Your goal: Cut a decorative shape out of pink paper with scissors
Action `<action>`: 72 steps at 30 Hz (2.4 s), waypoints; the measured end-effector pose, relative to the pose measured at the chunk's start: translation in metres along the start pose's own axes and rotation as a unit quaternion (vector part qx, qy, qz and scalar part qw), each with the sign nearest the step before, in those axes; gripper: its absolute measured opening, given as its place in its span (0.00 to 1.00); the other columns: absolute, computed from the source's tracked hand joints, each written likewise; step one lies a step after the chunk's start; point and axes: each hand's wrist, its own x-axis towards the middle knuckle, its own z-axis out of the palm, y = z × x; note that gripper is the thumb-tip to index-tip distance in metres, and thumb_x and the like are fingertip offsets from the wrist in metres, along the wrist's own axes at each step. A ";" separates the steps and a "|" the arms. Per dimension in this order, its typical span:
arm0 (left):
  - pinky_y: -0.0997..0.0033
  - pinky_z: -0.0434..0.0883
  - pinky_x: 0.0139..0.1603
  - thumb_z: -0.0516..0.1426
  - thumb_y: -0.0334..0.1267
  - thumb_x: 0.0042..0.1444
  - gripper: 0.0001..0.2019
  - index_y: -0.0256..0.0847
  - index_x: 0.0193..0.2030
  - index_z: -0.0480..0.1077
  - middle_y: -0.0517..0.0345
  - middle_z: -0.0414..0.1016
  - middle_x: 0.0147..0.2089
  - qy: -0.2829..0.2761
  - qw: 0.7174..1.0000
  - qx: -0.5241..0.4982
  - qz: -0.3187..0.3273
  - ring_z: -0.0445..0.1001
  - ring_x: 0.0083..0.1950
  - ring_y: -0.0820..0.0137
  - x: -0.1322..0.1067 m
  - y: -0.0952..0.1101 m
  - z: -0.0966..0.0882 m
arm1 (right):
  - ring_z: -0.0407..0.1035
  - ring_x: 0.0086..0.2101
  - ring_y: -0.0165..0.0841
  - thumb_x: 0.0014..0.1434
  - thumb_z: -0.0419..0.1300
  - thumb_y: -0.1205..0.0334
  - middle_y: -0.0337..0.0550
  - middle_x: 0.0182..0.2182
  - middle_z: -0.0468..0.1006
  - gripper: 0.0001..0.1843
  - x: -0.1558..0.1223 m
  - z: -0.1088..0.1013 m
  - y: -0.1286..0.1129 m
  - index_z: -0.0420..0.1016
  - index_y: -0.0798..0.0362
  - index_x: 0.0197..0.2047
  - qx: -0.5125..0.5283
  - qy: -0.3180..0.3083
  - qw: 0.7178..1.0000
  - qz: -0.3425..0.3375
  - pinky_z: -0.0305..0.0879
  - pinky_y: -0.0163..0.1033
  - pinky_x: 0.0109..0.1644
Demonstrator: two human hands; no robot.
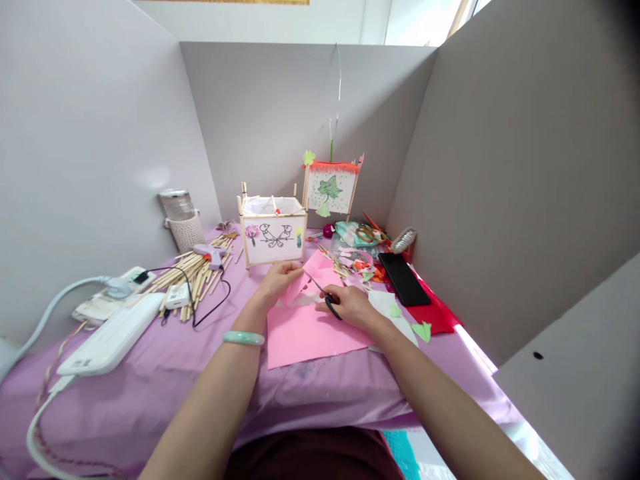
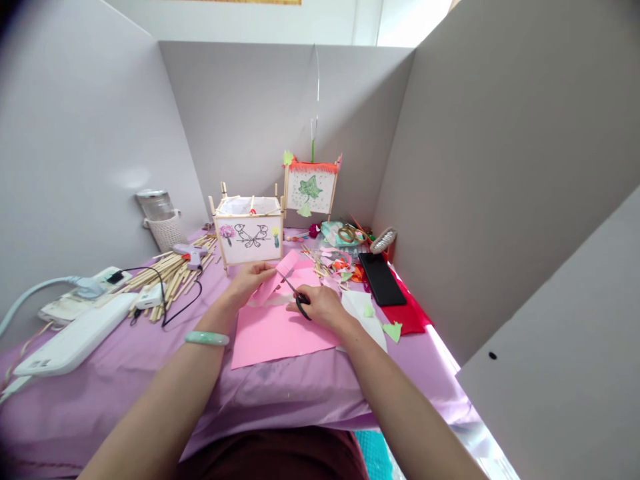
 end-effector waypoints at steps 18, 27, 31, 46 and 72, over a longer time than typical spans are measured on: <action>0.76 0.63 0.24 0.60 0.45 0.47 0.12 0.36 0.29 0.71 0.59 0.73 0.24 0.024 1.000 0.002 -0.019 0.71 0.24 0.72 0.003 -0.005 -0.002 | 0.65 0.25 0.28 0.53 0.62 0.46 0.36 0.23 0.75 0.15 0.000 0.000 0.000 0.75 0.50 0.34 -0.029 0.016 0.999 -0.002 0.48 0.31 0.28; 0.76 0.63 0.24 0.60 0.44 0.46 0.12 0.36 0.28 0.70 0.59 0.73 0.24 0.016 1.000 0.000 -0.016 0.71 0.25 0.71 0.002 -0.004 -0.002 | 0.64 0.24 0.27 0.52 0.62 0.48 0.36 0.23 0.74 0.14 0.001 0.001 0.002 0.75 0.50 0.33 -0.025 0.021 0.999 -0.001 0.48 0.31 0.28; 0.76 0.63 0.24 0.60 0.44 0.46 0.11 0.36 0.28 0.70 0.59 0.73 0.24 0.011 1.000 -0.013 -0.023 0.70 0.24 0.72 0.001 -0.003 -0.001 | 0.64 0.25 0.27 0.52 0.63 0.48 0.36 0.23 0.74 0.14 0.001 0.001 0.001 0.76 0.50 0.33 -0.009 0.016 1.000 0.002 0.49 0.31 0.28; 0.75 0.66 0.26 0.60 0.42 0.45 0.12 0.34 0.32 0.73 0.56 0.76 0.26 0.036 0.998 -0.052 -0.014 0.71 0.24 0.72 -0.001 0.003 0.000 | 0.63 0.24 0.27 0.51 0.62 0.44 0.36 0.23 0.72 0.19 0.000 -0.001 0.003 0.76 0.51 0.35 0.048 -0.011 0.999 -0.004 0.50 0.30 0.27; 0.75 0.66 0.27 0.60 0.42 0.46 0.11 0.35 0.31 0.73 0.55 0.76 0.28 0.017 0.999 -0.034 -0.021 0.72 0.26 0.72 0.000 0.002 -0.001 | 0.65 0.25 0.27 0.52 0.62 0.46 0.37 0.24 0.75 0.16 0.000 -0.001 0.000 0.76 0.50 0.36 0.015 -0.009 1.000 -0.005 0.50 0.31 0.29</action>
